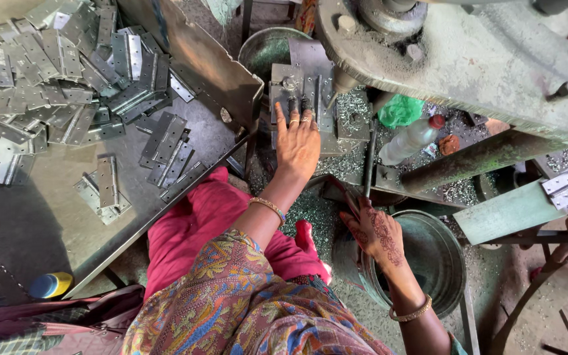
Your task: The person places metal hinge components into a pressing machine one at a time and activates the press by hand.
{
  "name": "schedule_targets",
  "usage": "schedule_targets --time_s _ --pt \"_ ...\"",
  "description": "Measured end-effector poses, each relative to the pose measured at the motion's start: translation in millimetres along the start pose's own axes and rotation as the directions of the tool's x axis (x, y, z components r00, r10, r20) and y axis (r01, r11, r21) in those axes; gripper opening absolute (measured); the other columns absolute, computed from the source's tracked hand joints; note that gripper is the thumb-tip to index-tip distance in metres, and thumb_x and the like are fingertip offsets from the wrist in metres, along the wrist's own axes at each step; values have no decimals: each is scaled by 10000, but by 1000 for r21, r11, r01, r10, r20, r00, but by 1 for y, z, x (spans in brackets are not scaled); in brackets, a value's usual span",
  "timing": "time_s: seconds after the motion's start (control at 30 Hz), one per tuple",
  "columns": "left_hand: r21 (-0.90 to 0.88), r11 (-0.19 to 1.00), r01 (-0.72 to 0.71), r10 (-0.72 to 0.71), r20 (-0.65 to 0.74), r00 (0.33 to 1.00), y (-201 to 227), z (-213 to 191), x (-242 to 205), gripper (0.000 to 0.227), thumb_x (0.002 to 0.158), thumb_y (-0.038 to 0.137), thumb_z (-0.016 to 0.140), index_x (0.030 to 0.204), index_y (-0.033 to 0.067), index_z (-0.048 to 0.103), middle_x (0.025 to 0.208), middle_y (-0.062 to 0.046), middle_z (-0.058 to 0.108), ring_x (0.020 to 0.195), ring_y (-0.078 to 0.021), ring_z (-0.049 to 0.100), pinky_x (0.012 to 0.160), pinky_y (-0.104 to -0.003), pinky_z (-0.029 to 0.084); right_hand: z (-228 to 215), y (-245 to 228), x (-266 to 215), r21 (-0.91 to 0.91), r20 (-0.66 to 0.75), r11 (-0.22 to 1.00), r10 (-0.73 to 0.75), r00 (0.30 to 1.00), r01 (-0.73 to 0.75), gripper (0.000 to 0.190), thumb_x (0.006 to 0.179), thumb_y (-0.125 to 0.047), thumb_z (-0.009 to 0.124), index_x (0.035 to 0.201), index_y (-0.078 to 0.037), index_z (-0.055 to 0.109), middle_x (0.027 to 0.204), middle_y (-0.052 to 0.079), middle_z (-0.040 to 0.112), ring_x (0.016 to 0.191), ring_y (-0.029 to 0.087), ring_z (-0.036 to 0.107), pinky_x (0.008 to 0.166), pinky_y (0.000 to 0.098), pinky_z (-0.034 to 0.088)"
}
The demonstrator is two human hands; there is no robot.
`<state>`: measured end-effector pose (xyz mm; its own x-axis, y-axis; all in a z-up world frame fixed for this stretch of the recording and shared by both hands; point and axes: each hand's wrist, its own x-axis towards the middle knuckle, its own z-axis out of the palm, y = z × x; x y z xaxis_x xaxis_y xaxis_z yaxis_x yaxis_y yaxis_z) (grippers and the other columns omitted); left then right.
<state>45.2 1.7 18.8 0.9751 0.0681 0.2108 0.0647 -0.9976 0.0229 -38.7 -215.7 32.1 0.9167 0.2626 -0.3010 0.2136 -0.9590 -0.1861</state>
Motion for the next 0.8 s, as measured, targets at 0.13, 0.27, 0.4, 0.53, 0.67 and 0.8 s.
schedule_targets --time_s 0.13,0.27,0.4,0.53,0.67,0.8 --pt "-38 999 2 -1 17 1000 1 2 0 441 1010 179 428 1384 28 606 1538 -81 510 1497 -319 357 1221 -659 13 -2 0 -1 10 5 1000 -11 1000 11 585 953 -530 560 1307 -66 532 821 241 730 868 438 714 745 550 538" --pt "-42 999 2 -2 19 1000 0 2 -1 436 999 185 425 1363 38 615 1540 -77 503 1498 -316 347 1220 -660 13 -6 -3 -3 27 21 999 -24 999 24 609 942 -520 561 1354 -74 500 798 243 725 855 441 711 734 550 534" --pt "-36 999 9 -8 32 999 1 3 1 446 1000 178 417 1376 32 608 1545 -74 499 1489 -320 344 1223 -662 12 -14 -4 -3 37 -15 996 -85 996 85 617 924 -509 567 1356 -73 502 789 238 719 851 445 703 708 554 529" --pt "-23 1000 3 -3 16 1000 1 7 0 445 1001 175 417 1376 30 606 1542 -75 503 1506 -325 323 1220 -659 16 -22 -7 1 -4 -22 996 -87 996 87 593 950 -558 547 1276 -63 559 787 226 719 847 432 710 718 535 536" --pt "-26 1000 1 -1 5 1000 0 4 -1 446 996 179 423 1372 25 609 1546 -74 504 1510 -325 314 1219 -659 24 -29 -12 4 -39 -59 991 -133 989 131 580 954 -563 541 1199 -39 583 793 219 722 840 430 712 715 528 537" --pt "12 1000 -3 3 1 1000 3 -2 -2 456 982 169 438 1381 25 605 1546 -78 498 1510 -322 309 1213 -660 31 -31 -13 1 -43 -53 993 -113 992 111 577 950 -568 540 1202 -50 581 792 218 719 836 429 711 712 526 537"
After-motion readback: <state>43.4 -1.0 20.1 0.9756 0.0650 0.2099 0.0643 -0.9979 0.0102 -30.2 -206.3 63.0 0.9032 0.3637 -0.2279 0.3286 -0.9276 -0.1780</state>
